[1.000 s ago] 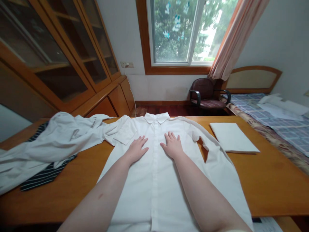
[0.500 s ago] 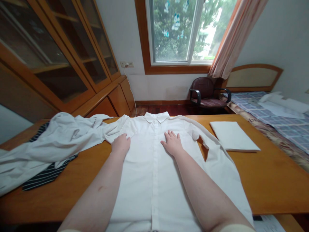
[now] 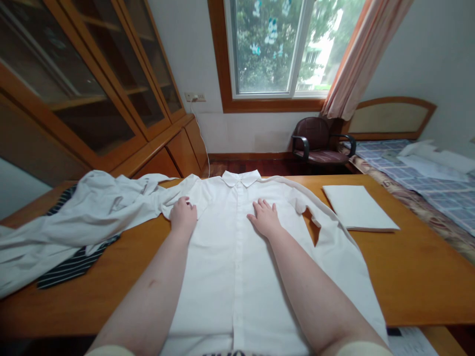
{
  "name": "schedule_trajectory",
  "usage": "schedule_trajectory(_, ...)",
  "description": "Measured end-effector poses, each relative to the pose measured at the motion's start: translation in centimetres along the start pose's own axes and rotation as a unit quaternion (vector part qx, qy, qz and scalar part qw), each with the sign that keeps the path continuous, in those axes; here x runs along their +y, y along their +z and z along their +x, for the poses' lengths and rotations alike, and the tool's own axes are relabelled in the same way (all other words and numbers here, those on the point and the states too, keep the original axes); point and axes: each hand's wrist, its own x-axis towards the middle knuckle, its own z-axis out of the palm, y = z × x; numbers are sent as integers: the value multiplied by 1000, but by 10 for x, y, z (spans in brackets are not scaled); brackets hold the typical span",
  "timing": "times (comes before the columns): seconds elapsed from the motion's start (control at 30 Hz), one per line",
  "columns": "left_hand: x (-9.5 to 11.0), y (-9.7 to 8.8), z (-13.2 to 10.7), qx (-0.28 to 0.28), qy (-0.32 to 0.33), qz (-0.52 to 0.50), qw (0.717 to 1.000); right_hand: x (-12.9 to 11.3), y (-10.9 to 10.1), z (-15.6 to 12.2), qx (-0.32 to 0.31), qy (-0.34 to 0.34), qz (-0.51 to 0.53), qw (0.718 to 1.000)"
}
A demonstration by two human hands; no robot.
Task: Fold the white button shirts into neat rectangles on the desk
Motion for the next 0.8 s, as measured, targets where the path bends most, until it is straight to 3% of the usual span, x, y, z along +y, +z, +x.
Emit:
schedule_trajectory(0.1,9,1,-10,31,104,-122,986,-1,-1,0,4,3,8,1000)
schedule_trajectory(0.2,20,7,-26,18,164,-203,965,-1,-2,0,4,5,15,1000)
schedule_trajectory(0.43,40,13,-56,-60,162,-351,920,-1,-2,2,41,-20,76,996)
schedule_trajectory(0.53,44,13,-59,-86,140,-389,907,-4,-6,-2,42,-96,159,982)
schedule_trajectory(0.63,45,14,-59,-118,138,-419,890,-9,-10,-7,4,-168,231,958)
schedule_trajectory(0.8,41,18,-61,-232,248,-438,832,-19,-5,-10,-35,-145,342,928)
